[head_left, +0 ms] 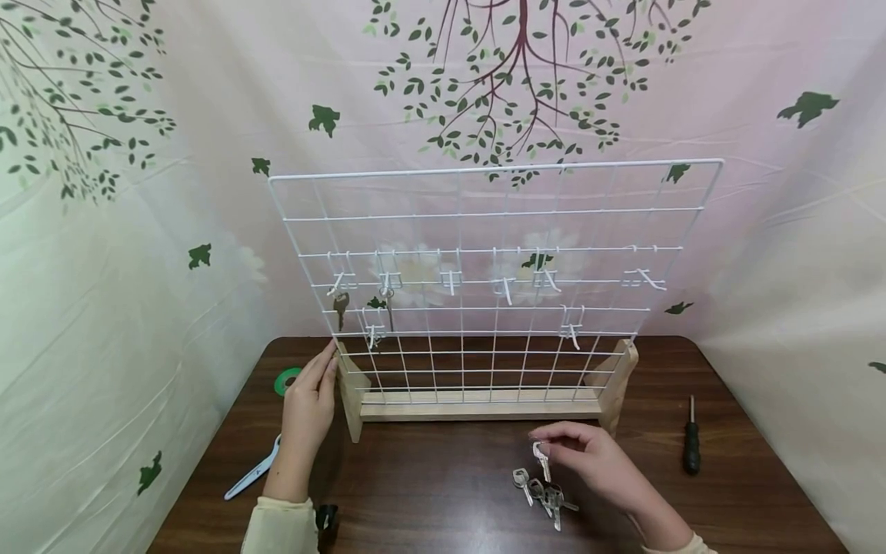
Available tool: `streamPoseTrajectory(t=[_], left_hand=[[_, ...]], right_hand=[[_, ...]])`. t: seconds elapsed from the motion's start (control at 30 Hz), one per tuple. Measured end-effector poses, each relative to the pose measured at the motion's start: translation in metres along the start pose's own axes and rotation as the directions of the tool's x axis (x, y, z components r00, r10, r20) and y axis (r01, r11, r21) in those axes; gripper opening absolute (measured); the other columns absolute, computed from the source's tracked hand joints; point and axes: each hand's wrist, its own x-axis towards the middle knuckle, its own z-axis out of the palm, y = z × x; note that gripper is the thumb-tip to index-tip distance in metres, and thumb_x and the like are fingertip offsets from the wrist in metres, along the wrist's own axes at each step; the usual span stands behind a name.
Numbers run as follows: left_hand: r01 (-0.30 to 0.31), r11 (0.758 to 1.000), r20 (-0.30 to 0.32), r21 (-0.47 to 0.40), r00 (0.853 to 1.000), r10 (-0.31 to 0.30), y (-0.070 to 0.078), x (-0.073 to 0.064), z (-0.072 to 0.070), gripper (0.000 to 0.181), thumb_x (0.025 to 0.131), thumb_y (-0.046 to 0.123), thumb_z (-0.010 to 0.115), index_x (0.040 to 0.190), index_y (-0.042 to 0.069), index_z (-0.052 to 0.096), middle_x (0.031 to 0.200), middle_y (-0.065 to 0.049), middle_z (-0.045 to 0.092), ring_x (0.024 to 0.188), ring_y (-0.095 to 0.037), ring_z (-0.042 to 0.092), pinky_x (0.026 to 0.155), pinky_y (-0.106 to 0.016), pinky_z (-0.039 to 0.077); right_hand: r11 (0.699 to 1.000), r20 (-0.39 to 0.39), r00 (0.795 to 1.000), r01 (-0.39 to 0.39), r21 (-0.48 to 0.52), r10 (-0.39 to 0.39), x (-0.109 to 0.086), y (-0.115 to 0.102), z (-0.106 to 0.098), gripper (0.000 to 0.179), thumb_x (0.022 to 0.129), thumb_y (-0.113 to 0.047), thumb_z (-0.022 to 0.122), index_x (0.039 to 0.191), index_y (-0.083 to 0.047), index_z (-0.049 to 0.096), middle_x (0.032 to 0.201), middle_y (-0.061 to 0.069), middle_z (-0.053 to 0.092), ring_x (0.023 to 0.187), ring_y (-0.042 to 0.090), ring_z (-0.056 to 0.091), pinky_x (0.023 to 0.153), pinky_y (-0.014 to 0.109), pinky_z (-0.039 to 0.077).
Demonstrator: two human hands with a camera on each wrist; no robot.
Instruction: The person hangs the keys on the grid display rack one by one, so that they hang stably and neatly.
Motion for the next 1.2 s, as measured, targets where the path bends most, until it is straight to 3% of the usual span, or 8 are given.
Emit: streamPoseTrajectory(t=[0.13, 0.33, 0.53, 0.67, 1.0, 1.2], left_hand=[[-0.004, 1.0, -0.002, 0.0, 1.0, 0.004, 0.0, 0.0, 0.0, 0.04, 0.112, 0.017, 0.056, 0.152, 0.012, 0.062, 0.148, -0.016, 0.068, 0.134, -0.038, 0.068, 0.104, -0.053, 0.057], [-0.007, 1.0, -0.006, -0.002, 1.0, 0.007, 0.001, 0.0, 0.0, 0.04, 0.112, 0.016, 0.057, 0.152, 0.012, 0.062, 0.148, -0.017, 0.068, 0.134, -0.039, 0.068, 0.104, -0.054, 0.057], [-0.003, 1.0, -0.007, 0.0, 1.0, 0.003, 0.002, 0.0, 0.0, 0.04, 0.112, 0.016, 0.057, 0.151, 0.011, 0.062, 0.148, -0.017, 0.068, 0.134, -0.039, 0.067, 0.105, -0.054, 0.057], [0.004, 1.0, -0.003, 0.0, 1.0, -0.004, 0.004, 0.0, -0.001, 0.04, 0.112, 0.016, 0.057, 0.151, 0.011, 0.062, 0.149, -0.017, 0.067, 0.134, -0.039, 0.067, 0.106, -0.055, 0.057], [0.016, 1.0, 0.008, -0.008, 1.0, -0.016, 0.007, 0.0, -0.001, 0.04, 0.113, 0.017, 0.056, 0.152, 0.012, 0.061, 0.149, -0.017, 0.067, 0.135, -0.041, 0.067, 0.106, -0.058, 0.057], [0.026, 1.0, 0.004, 0.001, 1.0, -0.026, 0.007, -0.001, -0.002, 0.04, 0.112, 0.016, 0.057, 0.152, 0.012, 0.062, 0.148, -0.018, 0.067, 0.134, -0.041, 0.067, 0.106, -0.058, 0.057]], right_hand=[[0.998, -0.036, 0.999, -0.014, 0.066, 0.016, 0.005, -0.013, 0.003, 0.026, 0.103, -0.007, 0.07, 0.122, 0.01, 0.073, 0.113, -0.013, 0.079, 0.096, 0.0, 0.073, 0.084, 0.025, 0.064], [0.998, -0.095, 0.995, -0.006, 0.063, 0.012, 0.012, -0.039, 0.011, 0.022, 0.103, -0.007, 0.069, 0.119, 0.007, 0.072, 0.111, -0.015, 0.078, 0.099, -0.003, 0.07, 0.085, 0.02, 0.061], [0.968, 0.0, 0.994, 0.104, 0.229, -0.107, 0.021, -0.058, 0.017, 0.022, 0.108, -0.003, 0.06, 0.119, 0.015, 0.061, 0.103, -0.005, 0.077, 0.092, 0.009, 0.078, 0.082, 0.029, 0.066], [0.944, 0.018, 0.987, 0.149, 0.296, -0.161, 0.027, -0.066, 0.021, 0.017, 0.109, -0.003, 0.056, 0.119, 0.011, 0.061, 0.099, -0.002, 0.074, 0.088, 0.012, 0.078, 0.08, 0.03, 0.066], [0.936, -0.073, 0.991, 0.132, 0.327, -0.114, 0.044, -0.105, 0.032, 0.012, 0.107, -0.007, 0.064, 0.115, -0.001, 0.07, 0.092, -0.004, 0.07, 0.075, 0.008, 0.071, 0.071, 0.027, 0.065], [0.936, -0.155, 0.977, 0.186, 0.3, -0.144, 0.059, -0.137, 0.044, 0.017, 0.106, -0.01, 0.067, 0.116, 0.004, 0.069, 0.086, -0.001, 0.073, 0.069, 0.011, 0.072, 0.067, 0.031, 0.067]])
